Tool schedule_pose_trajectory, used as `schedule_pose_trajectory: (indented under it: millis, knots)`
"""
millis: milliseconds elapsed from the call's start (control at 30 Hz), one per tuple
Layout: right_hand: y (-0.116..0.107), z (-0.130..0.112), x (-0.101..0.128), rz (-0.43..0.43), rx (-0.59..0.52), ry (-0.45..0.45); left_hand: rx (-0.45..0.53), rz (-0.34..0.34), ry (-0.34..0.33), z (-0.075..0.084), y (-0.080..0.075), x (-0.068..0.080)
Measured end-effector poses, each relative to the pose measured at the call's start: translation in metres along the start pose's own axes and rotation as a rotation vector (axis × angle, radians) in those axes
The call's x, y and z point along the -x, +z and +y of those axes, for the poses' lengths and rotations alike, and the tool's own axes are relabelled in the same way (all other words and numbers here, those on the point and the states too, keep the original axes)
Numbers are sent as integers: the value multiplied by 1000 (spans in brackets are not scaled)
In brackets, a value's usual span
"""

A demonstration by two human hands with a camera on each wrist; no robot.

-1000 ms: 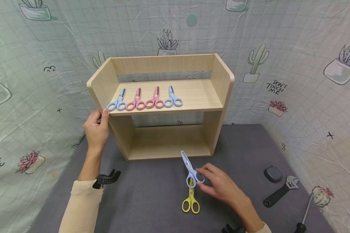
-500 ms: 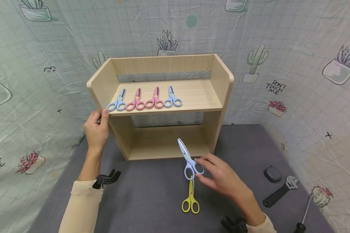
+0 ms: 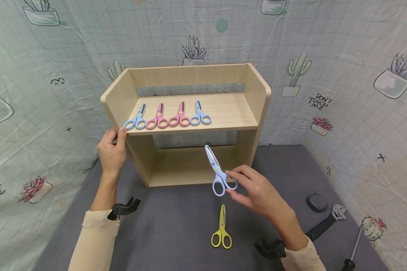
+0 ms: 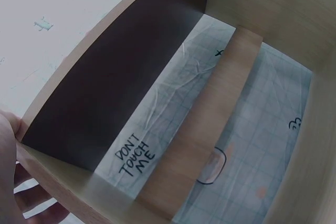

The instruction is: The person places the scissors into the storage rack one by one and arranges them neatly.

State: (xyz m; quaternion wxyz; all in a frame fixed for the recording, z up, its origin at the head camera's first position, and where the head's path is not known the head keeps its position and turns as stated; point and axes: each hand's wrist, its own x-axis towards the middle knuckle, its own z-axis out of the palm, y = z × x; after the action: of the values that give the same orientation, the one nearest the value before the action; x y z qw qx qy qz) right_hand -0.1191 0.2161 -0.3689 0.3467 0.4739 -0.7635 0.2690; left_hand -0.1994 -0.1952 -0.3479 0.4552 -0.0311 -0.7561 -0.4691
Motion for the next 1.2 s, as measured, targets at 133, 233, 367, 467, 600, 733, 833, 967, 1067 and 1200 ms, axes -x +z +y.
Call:
schedule_pose_trajectory:
  millis: [133,233,367,467,600,733,833,967,1067,1200]
  knots:
    - [-4,5,-9,15,-5,-10,0,-2,-4,-1,0,0]
    - [-8,8,-15,21,2,-13,0,-5,-6,-1,-1,0]
    - [-14,11,-23,21,24,-2,-5,-5,-8,-1,-1,0]
    - [-19,14,-29,22,31,7,-9,-3,-8,-1,0,0]
    - [-25,20,-38,27,19,28,-12,-3,-8,0,0,0]
    - [-28,28,-46,29,27,51,-13,-3,-9,0,0,1]
    - [-29,33,-52,36,30,61,-12,-6,-10,0,0,1]
    - [-31,40,-60,30,35,87,-12,-7,-10,0,0,1]
    - [-32,46,-67,16,62,110,-11,-1,-8,0,0,1]
    - [-30,54,-75,10,75,144,-9,7,-3,1,1,1]
